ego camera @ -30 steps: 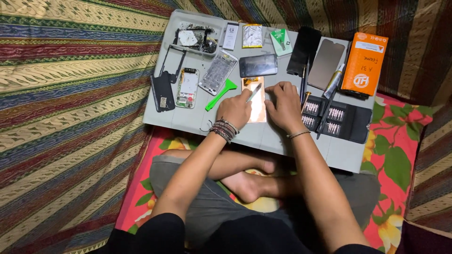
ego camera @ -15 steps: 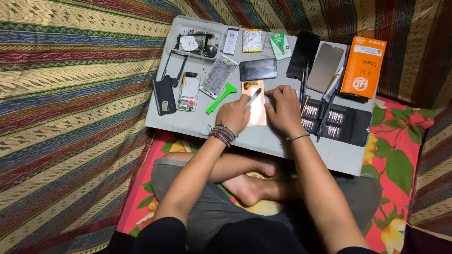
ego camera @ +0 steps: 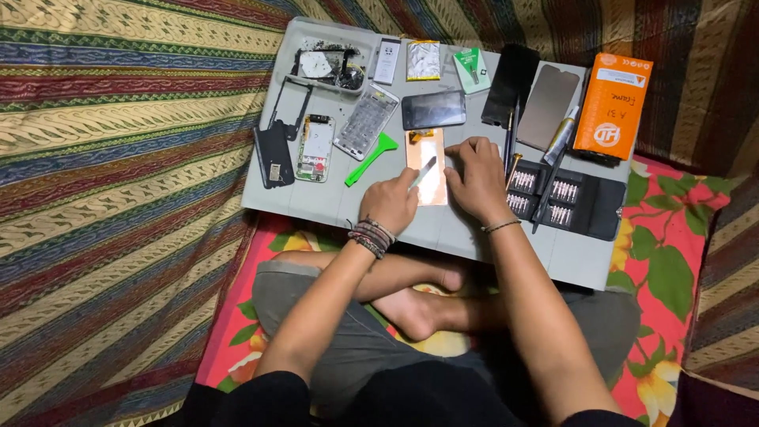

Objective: Preparing a replacement phone screen by removing protective films and inspecting the part on a repair bench.

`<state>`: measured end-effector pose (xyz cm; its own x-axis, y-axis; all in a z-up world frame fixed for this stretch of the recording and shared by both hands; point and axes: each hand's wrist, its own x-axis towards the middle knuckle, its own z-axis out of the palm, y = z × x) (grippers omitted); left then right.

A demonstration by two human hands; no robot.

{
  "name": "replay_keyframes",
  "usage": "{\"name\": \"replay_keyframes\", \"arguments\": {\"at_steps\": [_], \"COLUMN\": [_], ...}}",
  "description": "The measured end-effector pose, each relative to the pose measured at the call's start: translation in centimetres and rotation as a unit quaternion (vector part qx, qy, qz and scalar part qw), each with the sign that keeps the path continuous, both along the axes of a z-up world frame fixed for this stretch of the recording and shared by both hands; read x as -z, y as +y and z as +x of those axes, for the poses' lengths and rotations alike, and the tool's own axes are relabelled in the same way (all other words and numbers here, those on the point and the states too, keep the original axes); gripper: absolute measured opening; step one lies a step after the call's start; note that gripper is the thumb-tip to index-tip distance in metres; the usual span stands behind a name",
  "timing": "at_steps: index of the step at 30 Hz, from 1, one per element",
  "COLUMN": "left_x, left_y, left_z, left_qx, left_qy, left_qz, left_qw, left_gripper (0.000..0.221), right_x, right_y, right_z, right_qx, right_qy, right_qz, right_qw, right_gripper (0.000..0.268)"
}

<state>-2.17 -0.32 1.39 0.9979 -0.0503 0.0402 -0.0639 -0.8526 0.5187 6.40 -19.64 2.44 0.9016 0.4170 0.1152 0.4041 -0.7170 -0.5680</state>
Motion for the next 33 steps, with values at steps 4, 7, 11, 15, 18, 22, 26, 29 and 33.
{"name": "replay_keyframes", "arguments": {"at_steps": [4, 7, 11, 15, 18, 22, 26, 29, 33], "left_x": [0.8, 1.0, 0.5, 0.9, 0.1, 0.0, 0.8, 1.4, 2.6], "left_y": [0.5, 0.3, 0.1, -0.8, -0.1, -0.3, 0.1, -0.2, 0.8], "left_z": [-0.2, -0.6, -1.3, -2.2, -2.3, -3.1, -3.6, -4.2, -5.0], "left_qx": [-0.023, -0.002, -0.007, -0.004, -0.039, 0.004, -0.01, 0.011, -0.021], "left_qy": [-0.018, -0.016, -0.012, -0.044, -0.049, -0.063, -0.075, -0.09, -0.108], "left_qz": [-0.008, 0.0, -0.021, -0.011, -0.025, -0.027, -0.026, -0.012, -0.014], "left_qw": [1.0, 1.0, 1.0, 0.999, 0.998, 0.998, 0.997, 0.996, 0.994], "left_gripper": [0.031, 0.033, 0.032, 0.028, 0.028, 0.025, 0.024, 0.024, 0.024], "right_x": [0.1, -0.1, -0.1, -0.1, -0.4, -0.4, -0.4, -0.5, 0.0], "right_y": [-0.1, -0.1, 0.1, 0.0, 0.2, 0.1, 0.0, 0.0, 0.2], "right_z": [0.1, 0.1, 0.2, 0.0, -0.2, -0.1, 0.1, 0.0, -0.1], "right_qx": [-0.003, -0.004, -0.005, -0.001, 0.005, -0.008, -0.009, -0.007, -0.002], "right_qy": [-0.001, 0.003, 0.005, 0.003, 0.009, 0.001, 0.003, 0.004, -0.013], "right_qz": [-0.007, -0.011, -0.005, -0.006, -0.008, -0.009, -0.013, -0.008, -0.006], "right_qw": [1.0, 1.0, 1.0, 1.0, 1.0, 1.0, 1.0, 1.0, 1.0], "right_gripper": [0.031, 0.031, 0.03, 0.03, 0.029, 0.03, 0.031, 0.031, 0.03]}}
